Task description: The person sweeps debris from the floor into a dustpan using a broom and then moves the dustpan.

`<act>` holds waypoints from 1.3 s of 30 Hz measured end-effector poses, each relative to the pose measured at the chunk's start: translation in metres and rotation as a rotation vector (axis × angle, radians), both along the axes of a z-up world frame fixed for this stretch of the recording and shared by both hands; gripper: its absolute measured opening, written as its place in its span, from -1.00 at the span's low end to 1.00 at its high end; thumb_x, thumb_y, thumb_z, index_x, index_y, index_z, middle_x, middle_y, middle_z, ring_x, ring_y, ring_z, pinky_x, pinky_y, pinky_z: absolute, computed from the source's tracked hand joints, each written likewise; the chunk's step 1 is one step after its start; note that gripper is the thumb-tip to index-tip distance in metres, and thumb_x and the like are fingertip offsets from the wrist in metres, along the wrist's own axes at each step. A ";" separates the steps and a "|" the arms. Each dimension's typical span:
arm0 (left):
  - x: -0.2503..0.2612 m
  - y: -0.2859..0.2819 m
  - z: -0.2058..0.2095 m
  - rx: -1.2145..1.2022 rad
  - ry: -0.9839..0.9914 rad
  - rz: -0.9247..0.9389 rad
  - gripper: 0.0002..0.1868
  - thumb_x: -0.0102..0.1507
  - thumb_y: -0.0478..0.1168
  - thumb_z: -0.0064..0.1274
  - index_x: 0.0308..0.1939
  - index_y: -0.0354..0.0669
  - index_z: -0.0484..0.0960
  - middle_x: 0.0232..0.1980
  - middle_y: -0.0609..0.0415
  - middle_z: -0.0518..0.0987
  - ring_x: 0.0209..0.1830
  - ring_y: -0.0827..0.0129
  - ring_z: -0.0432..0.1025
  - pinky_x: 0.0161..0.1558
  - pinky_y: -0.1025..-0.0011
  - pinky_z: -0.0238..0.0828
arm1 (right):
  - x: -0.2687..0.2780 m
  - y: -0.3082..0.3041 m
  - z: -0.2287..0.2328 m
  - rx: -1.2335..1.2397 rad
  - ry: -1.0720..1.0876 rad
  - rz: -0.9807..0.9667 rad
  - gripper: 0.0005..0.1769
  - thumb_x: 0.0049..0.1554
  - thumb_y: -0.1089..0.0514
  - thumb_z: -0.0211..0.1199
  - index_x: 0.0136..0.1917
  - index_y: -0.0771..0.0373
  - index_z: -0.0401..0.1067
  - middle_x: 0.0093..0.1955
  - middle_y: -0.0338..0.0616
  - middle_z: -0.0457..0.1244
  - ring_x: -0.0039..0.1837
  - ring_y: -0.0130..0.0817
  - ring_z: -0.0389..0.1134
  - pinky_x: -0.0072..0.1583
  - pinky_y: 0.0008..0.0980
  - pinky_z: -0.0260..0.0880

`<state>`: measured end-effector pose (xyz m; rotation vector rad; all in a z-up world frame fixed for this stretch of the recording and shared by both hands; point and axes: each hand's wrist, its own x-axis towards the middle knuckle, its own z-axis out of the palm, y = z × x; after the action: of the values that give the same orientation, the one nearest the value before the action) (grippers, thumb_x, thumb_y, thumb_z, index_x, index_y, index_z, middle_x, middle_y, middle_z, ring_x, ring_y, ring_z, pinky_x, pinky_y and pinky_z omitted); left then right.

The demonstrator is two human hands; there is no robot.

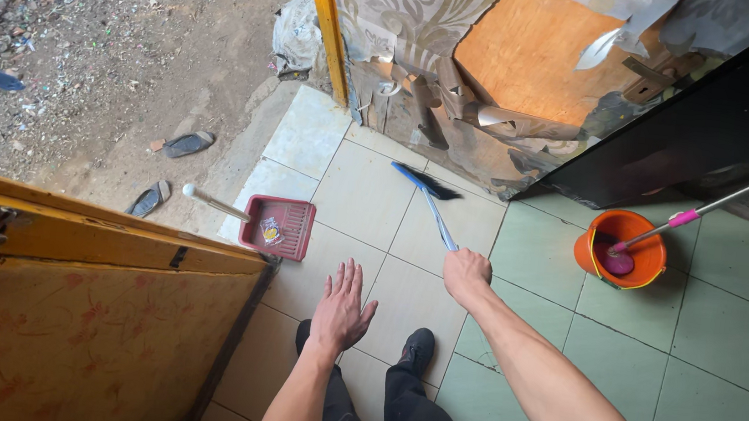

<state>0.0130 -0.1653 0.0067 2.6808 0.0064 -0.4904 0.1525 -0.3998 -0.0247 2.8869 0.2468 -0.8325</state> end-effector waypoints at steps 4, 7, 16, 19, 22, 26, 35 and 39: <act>0.001 0.000 -0.002 0.021 0.020 0.008 -0.12 0.36 0.12 -0.14 0.55 -0.38 -0.07 0.65 -0.25 -0.12 0.66 0.01 -0.21 0.55 0.06 -0.26 | -0.007 -0.003 -0.006 0.074 -0.034 0.044 -0.77 0.14 0.27 0.14 -0.04 0.28 0.60 -0.08 0.06 0.44 -0.03 -0.06 0.51 -0.06 -0.17 0.53; 0.002 -0.002 -0.003 0.026 0.022 0.005 -0.13 0.36 0.12 -0.15 0.55 -0.37 -0.07 0.65 -0.24 -0.12 0.66 0.02 -0.21 0.55 0.06 -0.26 | -0.025 -0.003 -0.006 0.050 -0.035 0.220 -0.79 0.11 0.26 0.16 -0.10 0.27 0.61 -0.13 0.02 0.44 -0.06 -0.07 0.51 -0.08 -0.17 0.54; 0.018 -0.015 -0.002 0.019 0.000 -0.041 -0.12 0.36 0.13 -0.15 0.55 -0.37 -0.07 0.65 -0.24 -0.12 0.67 0.01 -0.22 0.55 0.06 -0.29 | -0.066 -0.016 0.055 0.126 0.012 0.370 -0.81 0.10 0.24 0.16 -0.15 0.28 0.59 -0.18 0.08 0.41 -0.09 0.01 0.50 -0.08 -0.09 0.55; 0.022 -0.016 -0.002 0.024 -0.012 -0.054 -0.12 0.36 0.13 -0.16 0.55 -0.37 -0.07 0.65 -0.24 -0.12 0.66 0.01 -0.22 0.56 0.06 -0.28 | -0.058 -0.030 0.085 0.165 -0.010 0.210 -0.80 0.08 0.24 0.16 -0.10 0.30 0.58 -0.17 0.14 0.40 -0.09 0.07 0.49 -0.08 -0.04 0.55; 0.024 -0.019 -0.002 0.032 -0.028 -0.061 -0.13 0.37 0.13 -0.16 0.55 -0.37 -0.06 0.65 -0.24 -0.12 0.67 0.02 -0.22 0.56 0.06 -0.28 | -0.041 -0.043 0.111 0.200 0.047 -0.012 -0.77 0.05 0.26 0.18 -0.06 0.35 0.58 -0.19 0.19 0.39 -0.12 0.07 0.48 -0.08 -0.05 0.54; 0.025 -0.025 -0.001 0.027 -0.010 -0.057 -0.13 0.36 0.13 -0.16 0.56 -0.37 -0.07 0.65 -0.24 -0.12 0.67 0.01 -0.22 0.56 0.05 -0.28 | -0.022 -0.057 0.130 0.318 0.264 -0.463 -0.68 0.16 0.21 0.09 -0.02 0.52 0.53 -0.26 0.13 0.41 -0.28 -0.04 0.51 -0.16 -0.15 0.59; 0.018 -0.041 -0.006 0.000 0.002 -0.073 -0.11 0.35 0.13 -0.14 0.56 -0.37 -0.09 0.65 -0.24 -0.12 0.67 0.01 -0.22 0.56 0.05 -0.29 | -0.056 -0.069 0.009 -0.073 -0.012 -0.339 -0.22 0.08 0.16 0.07 0.56 0.30 0.06 0.10 0.17 0.30 -0.07 -0.09 0.51 -0.21 -0.10 0.56; 0.017 -0.032 -0.003 -0.019 0.006 -0.099 -0.10 0.35 0.13 -0.14 0.56 -0.38 -0.09 0.65 -0.25 -0.12 0.67 0.02 -0.22 0.56 0.06 -0.30 | -0.086 -0.064 -0.032 -0.053 0.057 -0.230 -0.37 0.27 0.20 -0.12 0.59 0.31 0.03 0.10 0.25 0.36 0.03 -0.07 0.53 -0.05 -0.17 0.59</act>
<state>0.0299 -0.1968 0.0033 2.6703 -0.1289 -0.5255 0.0667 -0.4638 -0.0565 2.8816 -0.1027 -0.9415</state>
